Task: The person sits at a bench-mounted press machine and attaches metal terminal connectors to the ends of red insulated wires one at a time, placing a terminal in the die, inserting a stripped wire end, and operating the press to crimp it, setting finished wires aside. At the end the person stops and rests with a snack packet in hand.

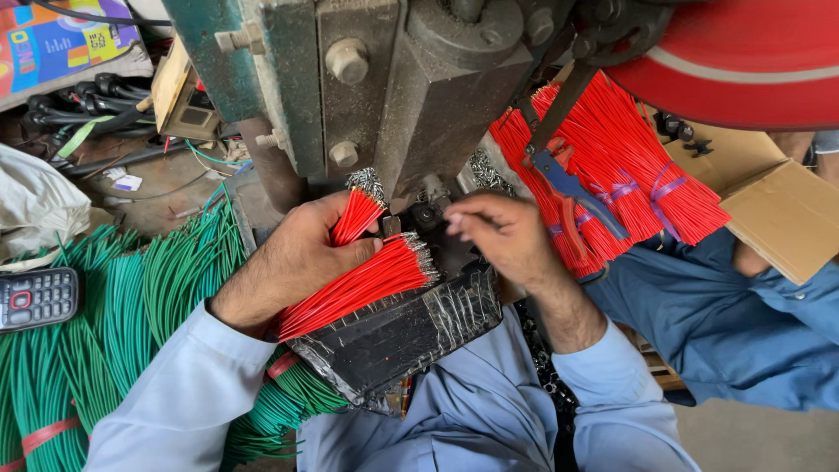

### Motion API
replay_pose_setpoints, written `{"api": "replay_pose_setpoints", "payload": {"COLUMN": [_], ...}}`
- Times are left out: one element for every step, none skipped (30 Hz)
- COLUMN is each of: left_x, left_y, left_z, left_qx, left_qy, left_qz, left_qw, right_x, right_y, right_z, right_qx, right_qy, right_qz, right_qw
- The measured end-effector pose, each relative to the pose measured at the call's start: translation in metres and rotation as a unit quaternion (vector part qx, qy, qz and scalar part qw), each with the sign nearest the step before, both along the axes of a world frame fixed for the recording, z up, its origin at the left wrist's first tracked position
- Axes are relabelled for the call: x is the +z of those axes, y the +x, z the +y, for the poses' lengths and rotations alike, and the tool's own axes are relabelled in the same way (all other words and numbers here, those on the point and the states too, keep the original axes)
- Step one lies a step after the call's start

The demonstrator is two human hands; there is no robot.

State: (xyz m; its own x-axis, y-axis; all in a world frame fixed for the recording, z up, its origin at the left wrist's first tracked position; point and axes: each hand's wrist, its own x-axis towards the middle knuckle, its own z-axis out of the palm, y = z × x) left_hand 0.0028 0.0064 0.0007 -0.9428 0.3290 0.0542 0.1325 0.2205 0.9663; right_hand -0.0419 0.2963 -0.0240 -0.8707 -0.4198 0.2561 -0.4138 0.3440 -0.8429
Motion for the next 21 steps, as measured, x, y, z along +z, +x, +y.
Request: {"api": "replay_pose_setpoints", "payload": {"left_x": [0.0, -0.001, -0.001, 0.0, 0.001, 0.002, 0.003, 0.004, 0.005, 0.006, 0.006, 0.007, 0.007, 0.008, 0.008, 0.007, 0.007, 0.007, 0.006, 0.006, 0.006], "left_y": [-0.001, 0.0, 0.001, 0.001, 0.001, 0.001, 0.001, 0.002, 0.003, 0.004, 0.005, 0.005, 0.005, 0.005, 0.006, 0.007, 0.007, 0.007, 0.008, 0.007, 0.007], "left_z": [0.0, 0.0, 0.0, -0.001, -0.001, 0.0, 0.0, 0.001, 0.001, 0.001, 0.001, 0.001, -0.001, -0.002, -0.002, -0.003, -0.004, -0.004, -0.004, -0.005, -0.005], "left_qx": [-0.003, -0.002, -0.002, -0.001, 0.002, 0.003, 0.005, 0.01, 0.017, 0.023, 0.026, 0.031, 0.037, 0.035, 0.032, 0.029, 0.027, 0.025, 0.021, 0.02, 0.02], "left_qy": [-0.004, -0.004, -0.004, -0.005, -0.005, -0.005, -0.004, -0.007, -0.009, -0.011, -0.021, -0.031, -0.04, -0.032, -0.022, -0.013, -0.007, -0.002, 0.004, -0.002, -0.01], "left_qz": [0.008, 0.011, 0.015, 0.019, 0.021, 0.022, 0.023, 0.014, 0.005, -0.006, -0.005, -0.003, 0.002, 0.015, 0.026, 0.038, 0.045, 0.052, 0.058, 0.056, 0.056], "left_qw": [1.0, 1.0, 1.0, 1.0, 1.0, 1.0, 1.0, 1.0, 1.0, 1.0, 0.999, 0.999, 0.999, 0.999, 0.999, 0.999, 0.999, 0.998, 0.998, 0.998, 0.998], "right_x": [0.003, 0.005, 0.007, 0.009, 0.008, 0.005, 0.002, 0.0, -0.002, -0.005, -0.006, -0.007, -0.007, -0.007, -0.007, -0.006, -0.005, -0.003, -0.002, -0.001, -0.001], "right_y": [-0.004, -0.008, -0.012, -0.015, -0.017, -0.019, -0.021, -0.021, -0.023, -0.023, -0.023, -0.025, -0.028, -0.029, -0.03, -0.031, -0.031, -0.032, -0.032, -0.032, -0.033], "right_z": [0.007, 0.014, 0.022, 0.03, 0.034, 0.037, 0.039, 0.041, 0.043, 0.044, 0.045, 0.045, 0.045, 0.043, 0.042, 0.041, 0.04, 0.04, 0.041, 0.041, 0.042], "right_qx": [-0.042, -0.057, -0.072, -0.086, -0.071, -0.056, -0.041, -0.038, -0.035, -0.031, -0.035, -0.039, -0.043, -0.044, -0.046, -0.047, -0.036, -0.025, -0.014, -0.015, -0.017], "right_qy": [0.045, 0.113, 0.179, 0.244, 0.287, 0.329, 0.37, 0.377, 0.384, 0.391, 0.412, 0.432, 0.452, 0.461, 0.471, 0.481, 0.48, 0.479, 0.478, 0.475, 0.472], "right_qz": [0.018, 0.05, 0.083, 0.116, 0.133, 0.148, 0.163, 0.162, 0.161, 0.159, 0.154, 0.15, 0.149, 0.16, 0.169, 0.178, 0.188, 0.197, 0.205, 0.191, 0.178], "right_qw": [0.998, 0.991, 0.978, 0.959, 0.946, 0.931, 0.914, 0.911, 0.908, 0.906, 0.897, 0.888, 0.879, 0.872, 0.865, 0.857, 0.856, 0.855, 0.854, 0.859, 0.864]}}
